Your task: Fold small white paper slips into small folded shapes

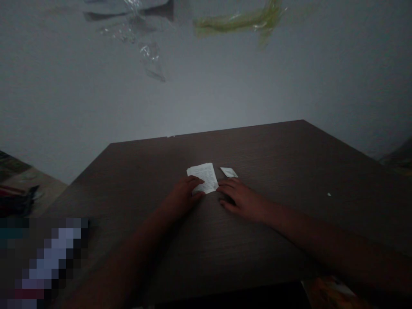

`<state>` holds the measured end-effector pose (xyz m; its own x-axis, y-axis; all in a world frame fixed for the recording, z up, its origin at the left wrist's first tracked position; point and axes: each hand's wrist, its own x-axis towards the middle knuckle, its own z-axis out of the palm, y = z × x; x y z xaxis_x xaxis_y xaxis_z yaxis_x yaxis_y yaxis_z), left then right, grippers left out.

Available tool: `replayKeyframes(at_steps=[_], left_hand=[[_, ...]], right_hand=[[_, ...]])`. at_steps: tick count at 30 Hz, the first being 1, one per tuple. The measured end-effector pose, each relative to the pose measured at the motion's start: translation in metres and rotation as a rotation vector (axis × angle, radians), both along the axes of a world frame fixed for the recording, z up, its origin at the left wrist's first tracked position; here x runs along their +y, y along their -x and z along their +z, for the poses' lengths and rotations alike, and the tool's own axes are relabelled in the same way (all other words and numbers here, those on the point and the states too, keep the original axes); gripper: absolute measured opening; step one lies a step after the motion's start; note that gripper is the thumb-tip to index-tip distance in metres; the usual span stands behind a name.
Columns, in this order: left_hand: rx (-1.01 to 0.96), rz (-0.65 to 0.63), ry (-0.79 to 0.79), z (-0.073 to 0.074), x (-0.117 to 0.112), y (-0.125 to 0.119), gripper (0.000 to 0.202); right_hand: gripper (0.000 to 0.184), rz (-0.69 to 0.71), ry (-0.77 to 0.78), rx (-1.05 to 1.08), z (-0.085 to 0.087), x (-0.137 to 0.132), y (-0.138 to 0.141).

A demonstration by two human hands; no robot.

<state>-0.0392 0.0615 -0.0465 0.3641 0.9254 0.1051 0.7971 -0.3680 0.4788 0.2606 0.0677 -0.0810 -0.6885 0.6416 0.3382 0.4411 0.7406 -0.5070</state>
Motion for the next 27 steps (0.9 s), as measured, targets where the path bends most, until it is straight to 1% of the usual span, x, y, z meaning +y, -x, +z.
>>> replayKeyframes(at_steps=[6,9,13,17,22,27], left_hand=[[-0.006,0.011,0.017,0.0079,-0.0004,-0.0015,0.037],[-0.003,0.022,0.029,0.0099,0.0009,-0.0011,0.034],[0.021,0.031,0.035,0.0094,0.0024,-0.0007,0.031],[0.031,0.024,0.032,0.0072,0.0035,0.0002,0.035],[0.05,0.001,0.039,0.0076,0.0026,0.001,0.034],[0.065,-0.008,0.029,0.0101,0.0005,-0.0005,0.032]], right_hand=[[0.032,-0.01,0.08,0.096,-0.0017,0.0048,-0.0038],[0.033,-0.025,0.099,0.131,-0.0027,0.0069,-0.0069],[0.037,-0.034,0.111,0.157,-0.0044,0.0078,-0.0087],[0.035,-0.043,0.147,0.172,-0.0045,0.008,-0.0086],[0.034,-0.072,0.213,0.165,-0.0001,0.0082,-0.0079],[0.035,-0.088,0.228,0.167,0.0041,0.0071,-0.0092]])
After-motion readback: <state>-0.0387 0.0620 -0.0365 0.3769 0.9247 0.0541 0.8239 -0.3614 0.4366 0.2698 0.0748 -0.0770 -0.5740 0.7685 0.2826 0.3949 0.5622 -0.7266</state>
